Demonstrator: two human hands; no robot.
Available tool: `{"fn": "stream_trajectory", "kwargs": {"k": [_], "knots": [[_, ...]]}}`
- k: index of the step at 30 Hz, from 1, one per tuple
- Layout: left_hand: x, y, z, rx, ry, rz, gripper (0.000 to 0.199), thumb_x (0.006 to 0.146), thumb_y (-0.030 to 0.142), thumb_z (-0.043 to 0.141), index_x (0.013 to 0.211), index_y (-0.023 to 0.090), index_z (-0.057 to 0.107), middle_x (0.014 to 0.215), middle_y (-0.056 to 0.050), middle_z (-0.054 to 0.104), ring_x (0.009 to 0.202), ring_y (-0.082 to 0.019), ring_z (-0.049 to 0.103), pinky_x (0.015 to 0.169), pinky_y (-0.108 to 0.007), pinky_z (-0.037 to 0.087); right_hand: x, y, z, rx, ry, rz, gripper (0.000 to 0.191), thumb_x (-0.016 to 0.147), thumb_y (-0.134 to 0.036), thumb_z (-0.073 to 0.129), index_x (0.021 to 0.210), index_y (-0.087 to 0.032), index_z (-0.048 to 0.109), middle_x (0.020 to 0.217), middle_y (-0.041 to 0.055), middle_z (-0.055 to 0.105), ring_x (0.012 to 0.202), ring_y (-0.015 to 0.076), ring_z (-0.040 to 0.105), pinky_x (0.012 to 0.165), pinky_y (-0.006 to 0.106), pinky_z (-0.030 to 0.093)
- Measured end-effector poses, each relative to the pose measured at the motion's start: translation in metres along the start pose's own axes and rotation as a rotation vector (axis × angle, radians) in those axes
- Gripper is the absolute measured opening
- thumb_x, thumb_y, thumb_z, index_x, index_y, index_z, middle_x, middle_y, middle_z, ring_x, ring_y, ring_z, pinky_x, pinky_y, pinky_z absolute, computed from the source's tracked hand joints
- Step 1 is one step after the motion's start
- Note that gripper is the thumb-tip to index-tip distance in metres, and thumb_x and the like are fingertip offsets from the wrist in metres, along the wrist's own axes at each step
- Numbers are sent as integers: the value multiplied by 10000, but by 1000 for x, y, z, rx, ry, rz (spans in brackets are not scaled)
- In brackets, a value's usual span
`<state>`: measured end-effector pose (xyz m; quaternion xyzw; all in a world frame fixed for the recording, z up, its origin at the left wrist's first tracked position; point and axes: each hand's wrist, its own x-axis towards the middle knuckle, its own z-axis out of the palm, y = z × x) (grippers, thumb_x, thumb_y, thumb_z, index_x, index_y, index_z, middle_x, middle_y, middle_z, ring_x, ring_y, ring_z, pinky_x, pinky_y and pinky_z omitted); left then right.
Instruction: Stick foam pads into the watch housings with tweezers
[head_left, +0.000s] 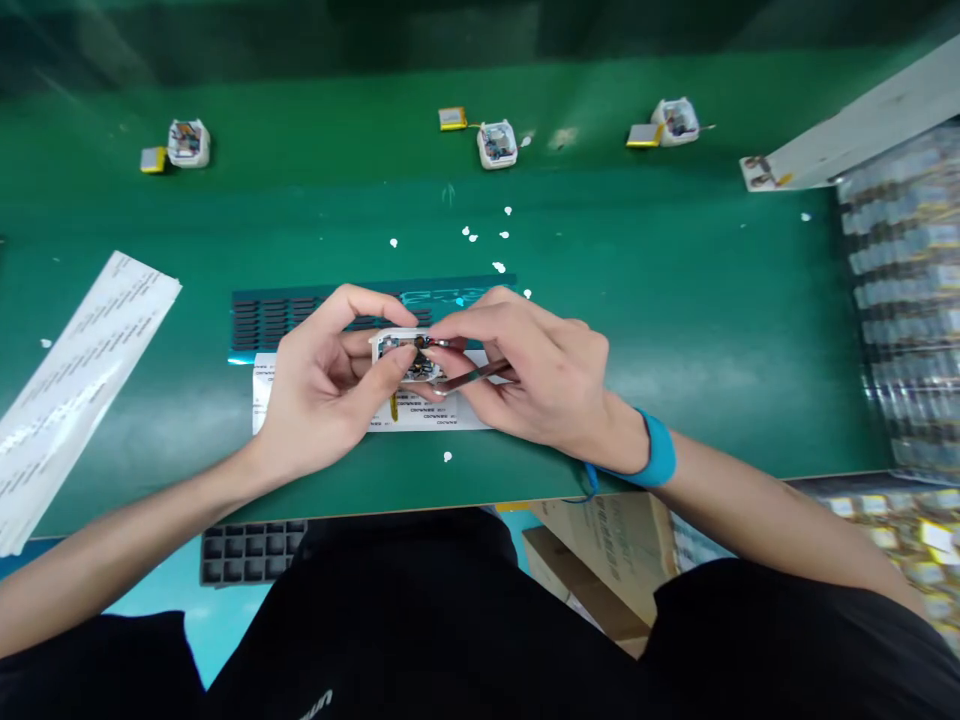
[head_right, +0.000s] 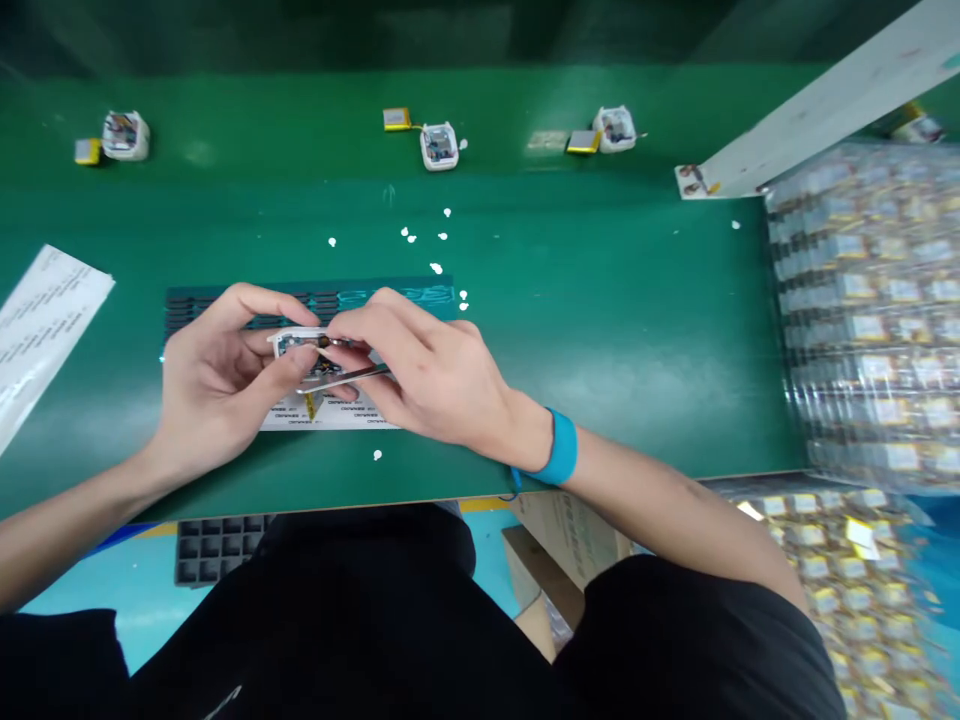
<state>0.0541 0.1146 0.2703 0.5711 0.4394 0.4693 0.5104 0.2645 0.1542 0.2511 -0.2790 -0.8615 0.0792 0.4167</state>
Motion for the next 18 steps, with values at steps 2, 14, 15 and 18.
{"fn": "stream_trajectory", "kwargs": {"k": [2, 14, 15, 18], "knots": [[-2, 0, 1, 47, 26, 31, 136, 1003, 253, 798, 1109, 189, 740, 864, -18, 827, 639, -174, 804, 553, -222, 651, -1, -3, -2, -70, 2, -6, 32, 1078, -203, 670, 1099, -190, 689, 883, -25, 770, 675, 81, 695, 514, 209, 457], [-18, 6, 14, 215, 183, 69, 238, 1016, 141, 728, 1233, 207, 800, 1097, -5, 846, 837, -138, 819, 745, -188, 675, -1, -19, -8, -85, -23, 64, 127, 1038, -153, 746, 1154, -188, 707, 928, -33, 816, 692, 74, 744, 559, 209, 542], [-19, 6, 14, 233, 185, 68, 249, 1016, 145, 725, 1246, 209, 797, 1102, -6, 846, 842, -143, 820, 746, -196, 675, -1, -19, -7, -69, -17, 80, 117, 1043, -158, 738, 1149, -197, 710, 937, -38, 815, 684, 68, 739, 554, 206, 542], [-21, 7, 14, 297, 173, 70, 249, 1023, 161, 717, 1254, 216, 793, 1046, 5, 849, 807, -143, 819, 697, -198, 664, -2, -18, -6, -63, -27, 59, 109, 1059, -150, 701, 1146, -215, 712, 959, -38, 816, 706, 72, 746, 551, 204, 540]]}}
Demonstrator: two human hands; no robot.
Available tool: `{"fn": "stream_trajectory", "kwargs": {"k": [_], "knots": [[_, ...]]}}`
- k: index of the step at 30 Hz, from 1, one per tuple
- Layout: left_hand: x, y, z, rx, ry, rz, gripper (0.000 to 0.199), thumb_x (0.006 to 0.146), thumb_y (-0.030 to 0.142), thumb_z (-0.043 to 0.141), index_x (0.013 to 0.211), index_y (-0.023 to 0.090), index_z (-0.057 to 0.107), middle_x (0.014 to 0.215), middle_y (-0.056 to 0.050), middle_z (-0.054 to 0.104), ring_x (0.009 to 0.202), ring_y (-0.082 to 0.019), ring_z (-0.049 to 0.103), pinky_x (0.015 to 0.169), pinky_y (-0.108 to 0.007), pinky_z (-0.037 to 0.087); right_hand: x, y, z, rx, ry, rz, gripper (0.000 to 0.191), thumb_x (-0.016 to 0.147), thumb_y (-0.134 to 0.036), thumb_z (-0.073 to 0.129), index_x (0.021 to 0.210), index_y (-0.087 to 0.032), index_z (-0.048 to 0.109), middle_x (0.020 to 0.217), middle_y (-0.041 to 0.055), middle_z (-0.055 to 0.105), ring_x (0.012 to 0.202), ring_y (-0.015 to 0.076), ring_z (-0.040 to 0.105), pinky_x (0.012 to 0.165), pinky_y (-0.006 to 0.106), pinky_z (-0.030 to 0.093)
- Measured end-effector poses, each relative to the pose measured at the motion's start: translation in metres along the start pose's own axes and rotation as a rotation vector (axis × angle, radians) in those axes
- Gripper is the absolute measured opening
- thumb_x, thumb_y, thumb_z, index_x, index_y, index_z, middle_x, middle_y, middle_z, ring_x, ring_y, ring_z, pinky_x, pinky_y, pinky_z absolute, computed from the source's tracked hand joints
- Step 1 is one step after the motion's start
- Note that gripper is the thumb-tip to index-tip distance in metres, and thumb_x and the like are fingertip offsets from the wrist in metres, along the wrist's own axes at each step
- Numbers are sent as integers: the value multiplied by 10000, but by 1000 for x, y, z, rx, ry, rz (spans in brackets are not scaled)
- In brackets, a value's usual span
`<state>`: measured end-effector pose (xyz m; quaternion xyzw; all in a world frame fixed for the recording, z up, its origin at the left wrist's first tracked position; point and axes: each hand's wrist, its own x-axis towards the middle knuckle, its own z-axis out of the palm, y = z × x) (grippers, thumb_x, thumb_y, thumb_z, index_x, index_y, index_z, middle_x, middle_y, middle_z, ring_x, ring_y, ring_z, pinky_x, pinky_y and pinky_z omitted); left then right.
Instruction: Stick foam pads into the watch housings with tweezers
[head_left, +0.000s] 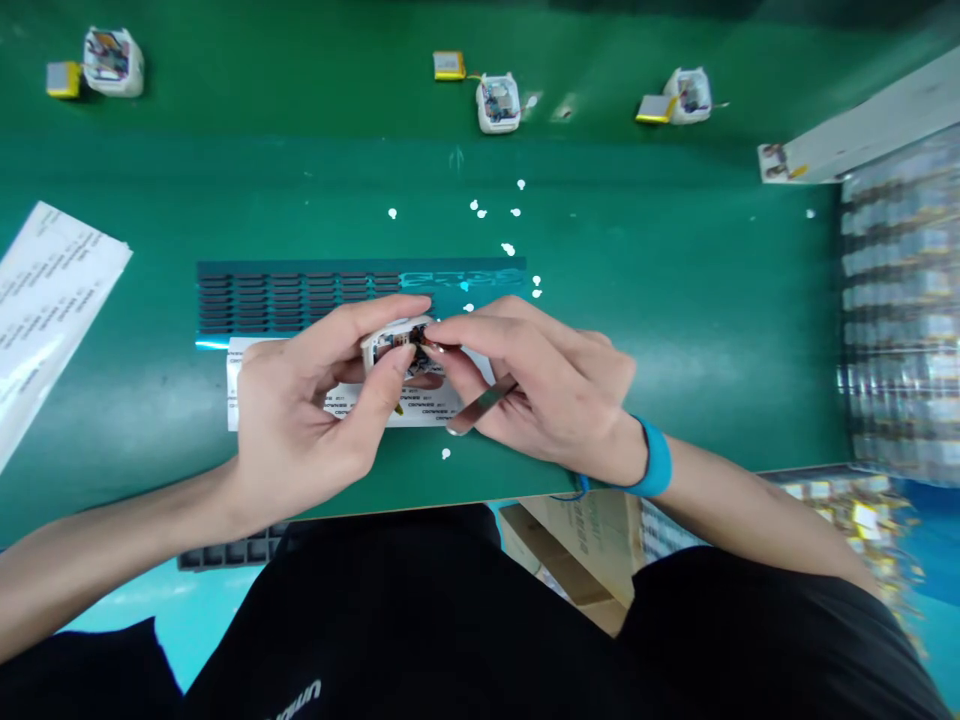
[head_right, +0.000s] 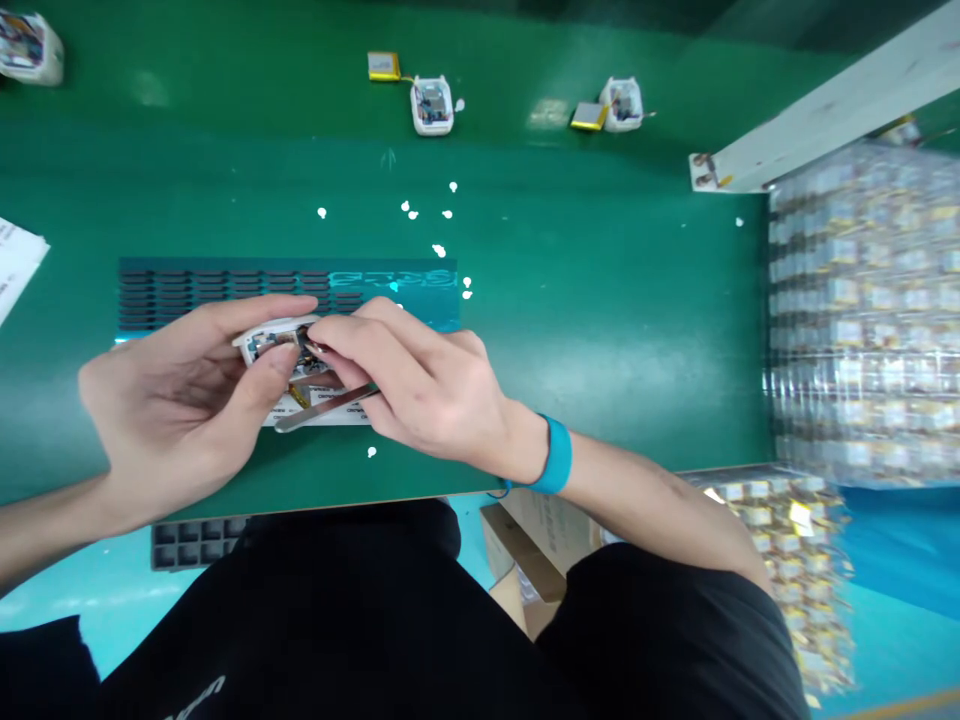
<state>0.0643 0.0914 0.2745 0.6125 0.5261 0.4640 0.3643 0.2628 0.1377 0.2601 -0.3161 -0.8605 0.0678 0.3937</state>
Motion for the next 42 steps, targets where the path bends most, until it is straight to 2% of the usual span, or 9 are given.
{"fn": "stream_trajectory", "kwargs": {"k": [7, 12, 17, 21, 24, 30, 35, 38, 42], "knots": [[2, -1, -2, 63, -17, 5, 206, 1024, 160, 712, 1199, 225, 798, 1010, 7, 855, 771, -164, 829, 703, -234, 690, 0, 6, -2, -25, -92, -69, 162, 1077, -90, 615, 1157, -197, 705, 973, -30, 813, 785, 84, 767, 528, 204, 496], [5, 3, -1, -55, 22, -35, 169, 1027, 180, 721, 1176, 193, 800, 1060, -19, 844, 783, -142, 809, 693, -196, 675, 3, 6, -2, -13, 13, -76, 154, 1024, -163, 777, 1161, -154, 707, 886, -28, 817, 698, 78, 752, 532, 199, 503], [3, 2, 1, -53, 35, -13, 160, 1040, 250, 732, 1179, 202, 795, 1087, -36, 839, 773, -161, 805, 683, -226, 689, 1, 3, -1, -85, 0, -97, 122, 1049, -175, 739, 1170, -158, 738, 954, -8, 832, 769, 92, 775, 603, 202, 571], [-1, 0, 1, 29, 27, -7, 212, 1056, 285, 710, 1251, 231, 774, 1149, -31, 838, 808, -169, 810, 740, -259, 694, -3, 2, 2, -109, 10, -93, 159, 1051, -148, 714, 1208, -156, 736, 983, -3, 825, 782, 84, 761, 651, 179, 591], [-4, 0, 1, 107, 34, 13, 227, 1051, 293, 714, 1266, 246, 768, 1018, -1, 839, 712, -143, 773, 653, -243, 646, -4, 3, 0, -156, 6, -153, 180, 1076, -140, 652, 1236, -164, 732, 1004, 5, 824, 772, 93, 751, 630, 195, 576], [-4, -1, -2, 318, 41, 173, 262, 1039, 216, 698, 1281, 297, 757, 861, 53, 802, 613, -121, 724, 585, -247, 578, -1, 5, -13, -239, -171, -286, 253, 1111, -148, 563, 1317, -63, 683, 1142, 102, 823, 854, 136, 778, 660, 240, 587], [-1, -3, -2, 383, 51, 306, 293, 993, 123, 696, 1230, 269, 787, 1011, 14, 851, 639, -134, 767, 632, -250, 628, -3, 3, -8, -239, -114, -222, 189, 1092, -149, 594, 1259, -96, 664, 1070, 63, 823, 765, 126, 756, 538, 261, 506], [0, -3, 0, 332, 43, 284, 273, 986, 114, 697, 1193, 260, 799, 943, 14, 845, 595, -125, 741, 590, -248, 613, -3, 2, -5, -217, -129, -183, 130, 1071, -116, 607, 1196, -134, 637, 990, 24, 809, 699, 107, 726, 489, 272, 450], [-1, -2, 1, 289, 56, 212, 249, 997, 130, 688, 1183, 251, 800, 778, 45, 791, 497, -92, 642, 519, -235, 547, -4, 1, -8, -155, -144, -165, 165, 1068, -83, 606, 1216, -151, 627, 1027, 29, 817, 745, 93, 746, 541, 236, 491]]}}
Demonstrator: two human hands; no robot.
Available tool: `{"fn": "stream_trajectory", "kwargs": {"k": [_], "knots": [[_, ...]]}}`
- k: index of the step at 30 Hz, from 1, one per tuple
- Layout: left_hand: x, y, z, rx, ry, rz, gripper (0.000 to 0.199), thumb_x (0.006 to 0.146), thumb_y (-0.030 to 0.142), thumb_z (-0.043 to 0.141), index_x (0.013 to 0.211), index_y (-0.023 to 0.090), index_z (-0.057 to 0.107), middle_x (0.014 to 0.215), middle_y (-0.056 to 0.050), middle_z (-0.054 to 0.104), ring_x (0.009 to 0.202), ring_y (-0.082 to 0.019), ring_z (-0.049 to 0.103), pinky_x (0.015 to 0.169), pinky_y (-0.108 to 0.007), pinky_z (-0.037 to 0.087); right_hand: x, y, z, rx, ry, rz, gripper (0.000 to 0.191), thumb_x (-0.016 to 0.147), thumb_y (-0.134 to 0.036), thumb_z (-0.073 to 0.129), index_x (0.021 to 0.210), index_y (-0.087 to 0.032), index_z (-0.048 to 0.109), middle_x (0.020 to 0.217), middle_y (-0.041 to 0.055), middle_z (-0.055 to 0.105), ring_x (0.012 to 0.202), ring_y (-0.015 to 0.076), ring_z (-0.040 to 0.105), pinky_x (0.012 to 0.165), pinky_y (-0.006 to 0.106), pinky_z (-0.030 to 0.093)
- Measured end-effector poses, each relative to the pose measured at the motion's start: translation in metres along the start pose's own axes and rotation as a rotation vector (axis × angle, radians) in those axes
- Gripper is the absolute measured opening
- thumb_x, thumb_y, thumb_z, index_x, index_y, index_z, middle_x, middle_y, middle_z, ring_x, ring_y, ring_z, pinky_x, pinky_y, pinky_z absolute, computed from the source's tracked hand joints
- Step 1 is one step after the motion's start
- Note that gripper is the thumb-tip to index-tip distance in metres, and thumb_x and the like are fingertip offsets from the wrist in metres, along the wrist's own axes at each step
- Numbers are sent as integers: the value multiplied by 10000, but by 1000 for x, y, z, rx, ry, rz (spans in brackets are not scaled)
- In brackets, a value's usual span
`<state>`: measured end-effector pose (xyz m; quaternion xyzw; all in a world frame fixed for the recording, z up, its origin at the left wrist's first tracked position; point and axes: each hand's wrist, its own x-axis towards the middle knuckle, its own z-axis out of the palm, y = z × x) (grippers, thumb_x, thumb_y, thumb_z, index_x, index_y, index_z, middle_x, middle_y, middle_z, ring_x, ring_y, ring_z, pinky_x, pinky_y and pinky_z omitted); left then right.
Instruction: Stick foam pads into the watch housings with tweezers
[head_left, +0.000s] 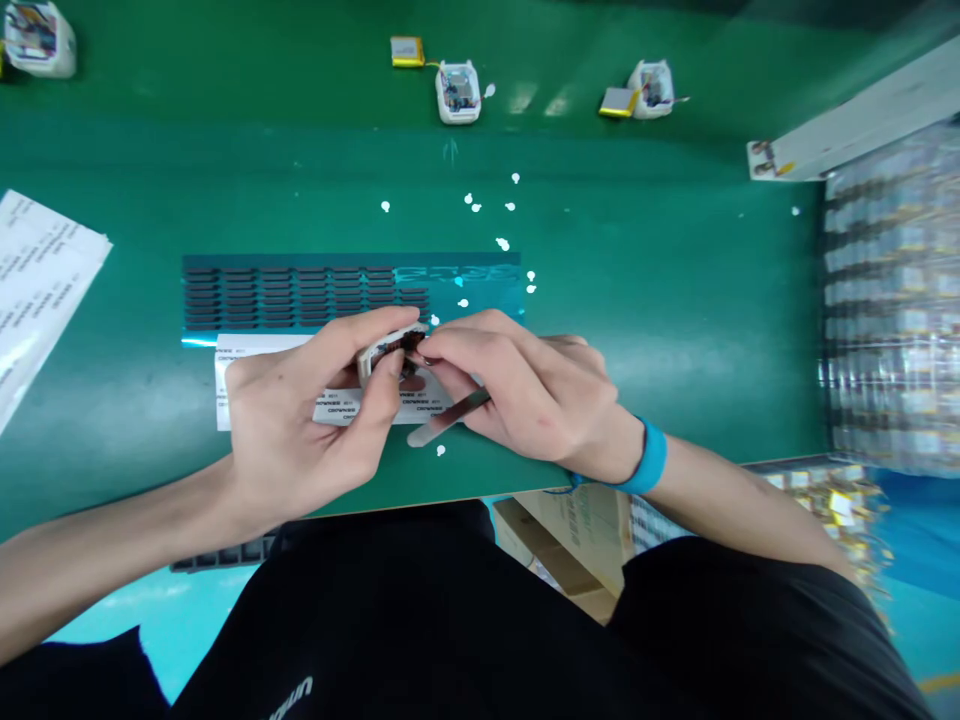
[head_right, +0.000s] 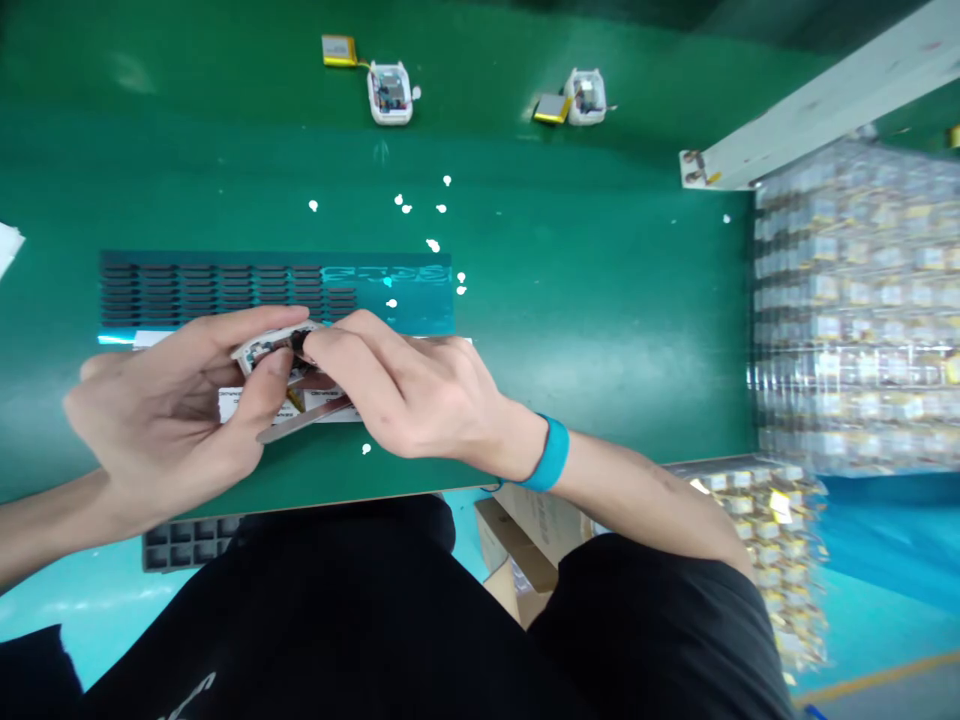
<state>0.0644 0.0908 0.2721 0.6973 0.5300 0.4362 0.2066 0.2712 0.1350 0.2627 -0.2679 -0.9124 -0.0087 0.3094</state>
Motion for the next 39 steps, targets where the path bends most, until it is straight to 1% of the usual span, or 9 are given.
{"fn": "stream_trajectory", "kwargs": {"k": [6, 12, 16, 20, 23, 30, 32, 36, 39], "knots": [[-3, 1, -2, -27, 5, -82, 268, 1025, 203, 699, 1245, 313, 804, 721, 61, 739, 480, -107, 599, 501, -271, 523, -2, 1, -3, -48, 37, 8, 203, 1059, -129, 663, 1259, -159, 682, 1005, 23, 818, 746, 110, 751, 556, 230, 545], [-2, 0, 0, -64, -12, -109, 199, 1006, 211, 727, 1175, 284, 803, 754, 50, 766, 527, -122, 674, 540, -278, 557, 1, 7, -7, -78, -83, -185, 225, 1117, -136, 517, 1254, -82, 688, 1090, 95, 817, 805, 144, 774, 581, 261, 569], [3, 1, -1, -116, -15, -144, 109, 998, 218, 724, 1080, 250, 789, 798, 42, 812, 595, -143, 755, 537, -262, 606, 2, 8, 0, -59, 6, -79, 210, 1096, -98, 541, 1217, -173, 695, 1001, 9, 817, 751, 102, 757, 486, 235, 491], [12, 3, -8, -278, -107, -235, 90, 952, 155, 744, 957, 233, 789, 617, 64, 717, 418, -115, 654, 385, -220, 501, 2, 9, 7, 48, 83, 99, 171, 1091, -153, 617, 1158, -257, 734, 979, -28, 816, 816, 93, 771, 594, 207, 555], [18, 1, -10, -516, -212, -318, 122, 944, 130, 743, 907, 232, 798, 532, 65, 661, 345, -131, 625, 323, -215, 437, 3, 12, 3, 125, 114, 61, 144, 1100, -151, 614, 1135, -219, 736, 1037, 0, 827, 849, 95, 779, 632, 205, 586], [20, -1, -9, -609, -245, -311, 202, 914, 69, 762, 909, 261, 824, 545, 73, 672, 298, -107, 574, 290, -186, 415, 1, 22, -18, -7, -176, -198, 257, 1142, -165, 514, 1317, -180, 701, 1233, 52, 815, 911, 102, 785, 643, 202, 604], [19, 0, -10, -564, -248, -284, 208, 913, 66, 760, 908, 266, 816, 584, 71, 700, 310, -92, 559, 283, -184, 393, 3, 21, -15, -19, -124, -185, 229, 1118, -133, 543, 1287, -141, 697, 1224, 74, 818, 882, 113, 790, 624, 209, 592], [18, 0, -12, -493, -223, -293, 161, 931, 90, 755, 902, 247, 777, 578, 68, 674, 341, -79, 545, 325, -189, 425, 8, 21, -4, -199, 105, 19, 300, 1050, -12, 557, 1282, -152, 685, 1220, 40, 832, 927, 115, 815, 497, 210, 492], [20, -1, -13, -485, -228, -298, 142, 908, 98, 757, 906, 238, 733, 493, 101, 564, 278, -53, 424, 279, -192, 305, 9, 24, -4, -215, 98, -63, 307, 1069, -57, 596, 1350, -152, 674, 1299, 40, 811, 1012, 132, 821, 498, 226, 499]]}}
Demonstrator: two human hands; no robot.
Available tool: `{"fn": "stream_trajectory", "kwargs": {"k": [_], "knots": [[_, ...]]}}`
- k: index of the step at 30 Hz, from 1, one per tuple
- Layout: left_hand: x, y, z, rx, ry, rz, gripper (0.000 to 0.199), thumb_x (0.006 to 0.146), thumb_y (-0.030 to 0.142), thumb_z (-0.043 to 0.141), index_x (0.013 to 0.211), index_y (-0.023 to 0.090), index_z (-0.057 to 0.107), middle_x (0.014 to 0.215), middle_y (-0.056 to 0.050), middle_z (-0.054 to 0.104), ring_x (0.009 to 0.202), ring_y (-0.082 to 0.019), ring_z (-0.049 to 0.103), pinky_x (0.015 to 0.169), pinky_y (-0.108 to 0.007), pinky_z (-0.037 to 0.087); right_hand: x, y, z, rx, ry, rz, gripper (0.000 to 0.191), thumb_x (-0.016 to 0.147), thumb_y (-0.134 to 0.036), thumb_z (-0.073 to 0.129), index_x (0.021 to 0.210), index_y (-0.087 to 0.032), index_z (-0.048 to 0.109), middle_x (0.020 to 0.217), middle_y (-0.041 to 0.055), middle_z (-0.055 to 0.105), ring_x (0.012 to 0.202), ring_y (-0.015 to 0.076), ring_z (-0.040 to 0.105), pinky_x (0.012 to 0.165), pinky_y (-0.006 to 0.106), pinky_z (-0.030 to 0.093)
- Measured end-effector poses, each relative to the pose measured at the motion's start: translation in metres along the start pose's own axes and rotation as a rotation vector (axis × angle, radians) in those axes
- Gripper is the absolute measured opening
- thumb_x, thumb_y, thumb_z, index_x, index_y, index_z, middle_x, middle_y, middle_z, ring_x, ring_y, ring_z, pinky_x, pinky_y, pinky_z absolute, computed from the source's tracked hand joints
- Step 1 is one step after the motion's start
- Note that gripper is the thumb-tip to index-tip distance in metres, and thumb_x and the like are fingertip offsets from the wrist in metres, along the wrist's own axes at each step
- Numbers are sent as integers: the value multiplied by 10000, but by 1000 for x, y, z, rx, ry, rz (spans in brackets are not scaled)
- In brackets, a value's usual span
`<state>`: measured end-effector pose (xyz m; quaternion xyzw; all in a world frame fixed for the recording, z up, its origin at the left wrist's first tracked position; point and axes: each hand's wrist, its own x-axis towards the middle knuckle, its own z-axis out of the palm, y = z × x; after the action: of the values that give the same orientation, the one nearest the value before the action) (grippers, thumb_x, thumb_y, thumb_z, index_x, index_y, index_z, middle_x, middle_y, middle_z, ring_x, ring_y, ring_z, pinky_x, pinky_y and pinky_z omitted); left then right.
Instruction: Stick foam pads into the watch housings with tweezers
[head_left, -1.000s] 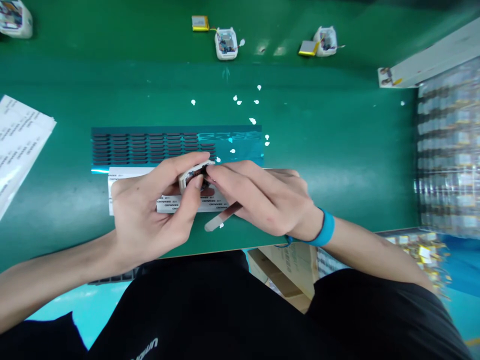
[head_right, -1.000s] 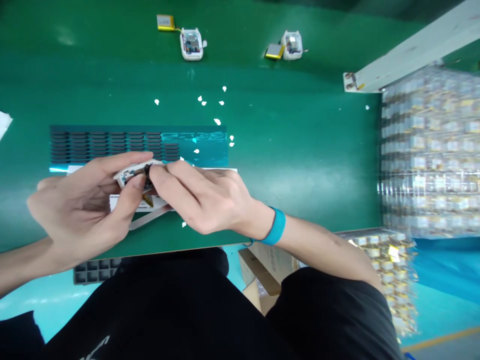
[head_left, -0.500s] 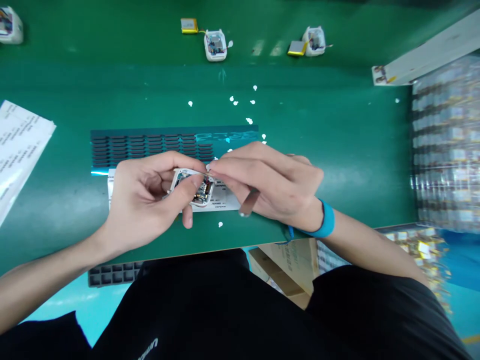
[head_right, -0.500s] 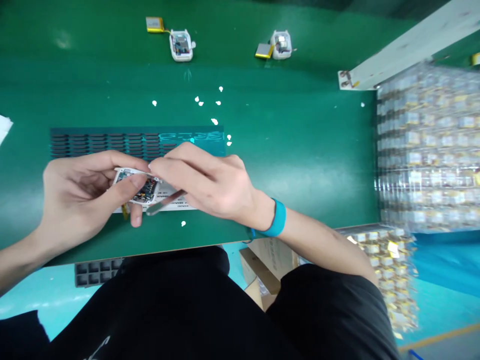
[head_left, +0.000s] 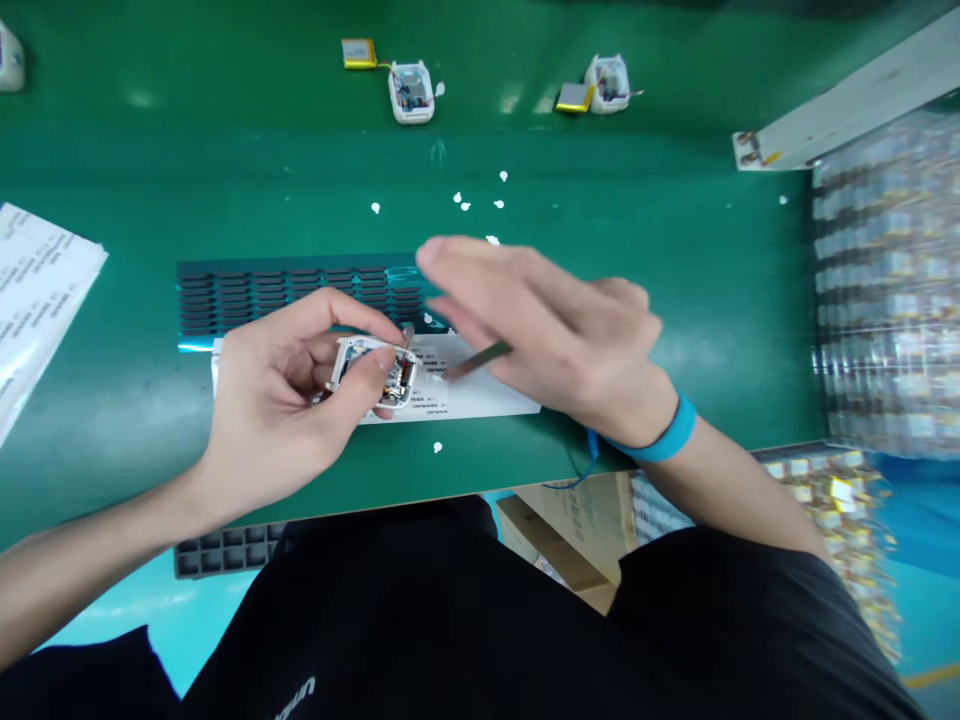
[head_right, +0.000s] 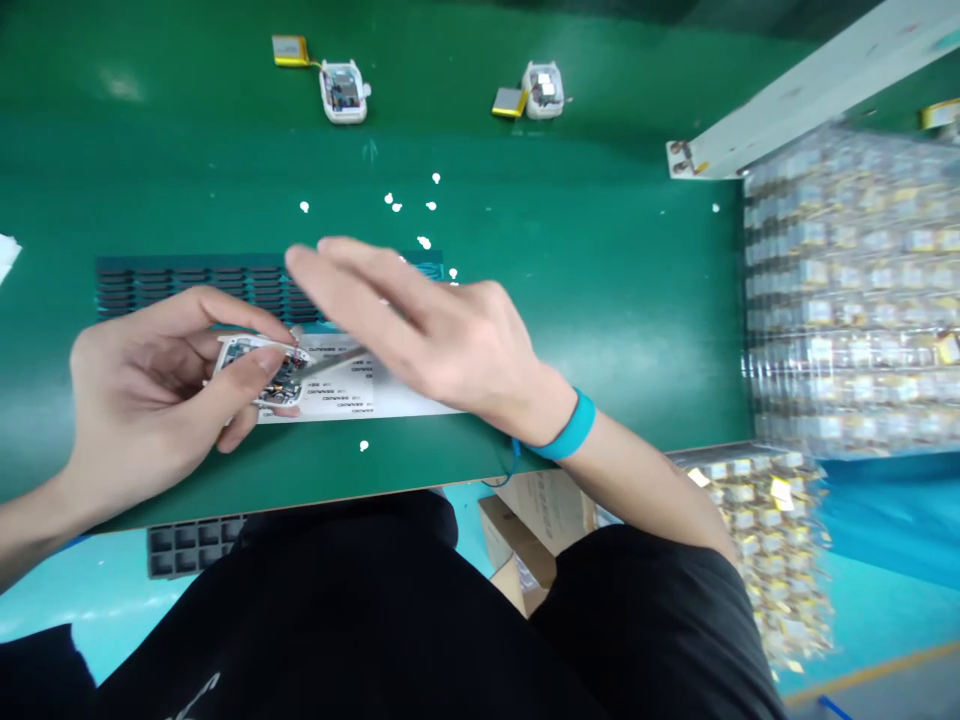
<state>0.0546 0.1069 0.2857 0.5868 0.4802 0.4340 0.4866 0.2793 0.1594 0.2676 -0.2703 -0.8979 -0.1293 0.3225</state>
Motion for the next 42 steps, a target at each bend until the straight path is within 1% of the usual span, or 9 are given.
{"fn": "stream_trajectory", "kwargs": {"k": [4, 7, 18, 22, 25, 30, 35, 39, 42], "knots": [[1, 0, 1, -12, 0, -14, 170, 861, 79, 716, 871, 238, 655, 497, 102, 555, 298, -55, 388, 284, -199, 249, -3, 4, -6, 26, -99, -256, 263, 1113, -108, 512, 1295, -102, 700, 1237, 56, 827, 821, 124, 796, 548, 260, 559], [1, -1, 4, 33, 64, 29, 184, 828, 49, 694, 866, 221, 639, 546, 80, 607, 356, -57, 435, 304, -188, 281, -4, 1, -9, 6, -116, -275, 267, 1094, -96, 532, 1295, -47, 701, 1169, 96, 832, 840, 152, 788, 562, 264, 567], [-12, -17, 12, 116, 122, 87, 207, 917, 129, 710, 872, 235, 538, 602, 81, 675, 442, -106, 650, 405, -183, 494, -5, -25, -2, 144, -222, -85, 367, 1123, -76, 386, 1326, -20, 686, 1316, 168, 787, 960, 174, 817, 606, 251, 600], [-14, -19, 7, 92, 85, 119, 216, 935, 90, 676, 878, 243, 535, 600, 91, 653, 456, -122, 676, 407, -201, 513, -1, -20, 1, 552, -213, 180, 293, 1161, -182, 474, 1241, -100, 743, 1014, 32, 840, 749, 95, 753, 590, 204, 526], [-15, -18, 3, 121, 24, 135, 197, 948, 92, 661, 910, 246, 544, 639, 86, 685, 495, -137, 704, 450, -232, 559, 3, -17, 6, 897, -215, 403, 244, 1107, -352, 670, 1028, -147, 775, 710, -52, 718, 553, 44, 568, 538, 191, 413], [-12, -18, 0, 204, -13, 141, 188, 974, 152, 709, 1082, 248, 589, 749, 76, 764, 596, -146, 761, 541, -249, 597, 7, -19, 12, 1312, -228, 680, 354, 1005, -468, 796, 897, -138, 728, 714, -29, 689, 544, 55, 516, 475, 213, 348], [-10, -12, -1, 396, 18, 233, 79, 1027, 230, 741, 1055, 268, 677, 773, 72, 782, 593, -132, 723, 526, -268, 540, 13, -4, 10, 1246, -136, 688, 404, 1048, -496, 719, 779, -199, 768, 692, -12, 722, 569, 94, 573, 579, 258, 476], [-7, -16, -3, 586, -84, 412, 87, 1056, 187, 686, 1073, 265, 720, 955, 1, 804, 796, -179, 752, 688, -321, 615, 15, 21, 6, 1215, -166, 693, 483, 1119, -456, 543, 764, -238, 787, 833, 37, 799, 654, 156, 702, 631, 303, 580], [-4, -27, -3, 634, -134, 461, 130, 1042, 128, 661, 1114, 225, 708, 979, -40, 786, 876, -205, 749, 702, -331, 625, 14, 35, 5, 1001, -117, 641, 653, 1121, -589, 538, 605, -227, 707, 582, 17, 653, 538, 118, 610, 577, 261, 532]]}}
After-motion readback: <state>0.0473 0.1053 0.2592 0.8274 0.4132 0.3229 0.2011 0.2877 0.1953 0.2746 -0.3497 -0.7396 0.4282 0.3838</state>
